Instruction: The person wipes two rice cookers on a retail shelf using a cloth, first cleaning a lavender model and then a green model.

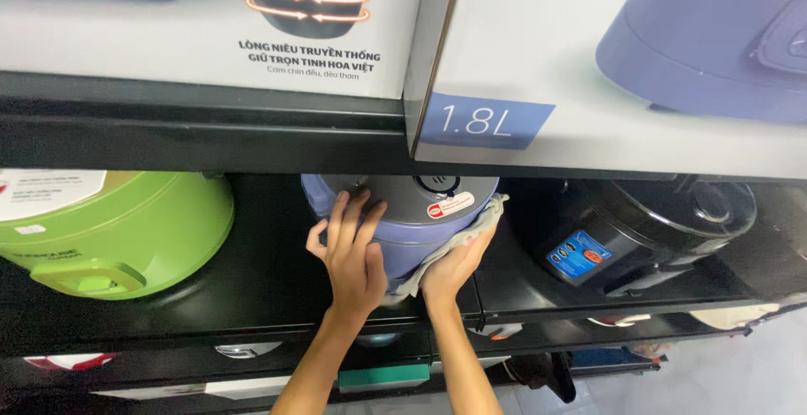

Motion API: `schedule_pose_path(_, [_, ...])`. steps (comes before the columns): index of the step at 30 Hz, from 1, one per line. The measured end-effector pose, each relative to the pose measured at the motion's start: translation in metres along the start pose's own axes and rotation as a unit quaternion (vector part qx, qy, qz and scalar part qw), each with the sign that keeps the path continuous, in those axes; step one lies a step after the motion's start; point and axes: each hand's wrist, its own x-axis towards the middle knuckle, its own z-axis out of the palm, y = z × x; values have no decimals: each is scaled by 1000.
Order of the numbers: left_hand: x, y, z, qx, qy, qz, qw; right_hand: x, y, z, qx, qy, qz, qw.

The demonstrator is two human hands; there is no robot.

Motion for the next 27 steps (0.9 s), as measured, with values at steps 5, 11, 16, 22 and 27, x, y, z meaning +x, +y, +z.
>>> schedule_pose_path(5, [-1, -2, 1, -10, 7, 7, 1000, -49, 11, 4, -14, 0, 5, 1000])
schedule_pose_path(11, [-2, 1, -1, -10, 13, 1, 1000, -97, 18, 10, -179, -78, -131, 972])
schedule_pose_path(16, [-4, -3, -3, -12, 7, 11, 1000, -44, 5, 2, -177, -42, -204, 962])
schedule_pose_path(22, [-9, -2, 0, -12, 15, 10, 1000, -3, 10, -12, -13, -33, -30, 999])
schedule_pose_path(27, [-8, -4, 9, -4, 35, 27, 999, -42, 37, -9, 45, -2, 86, 995])
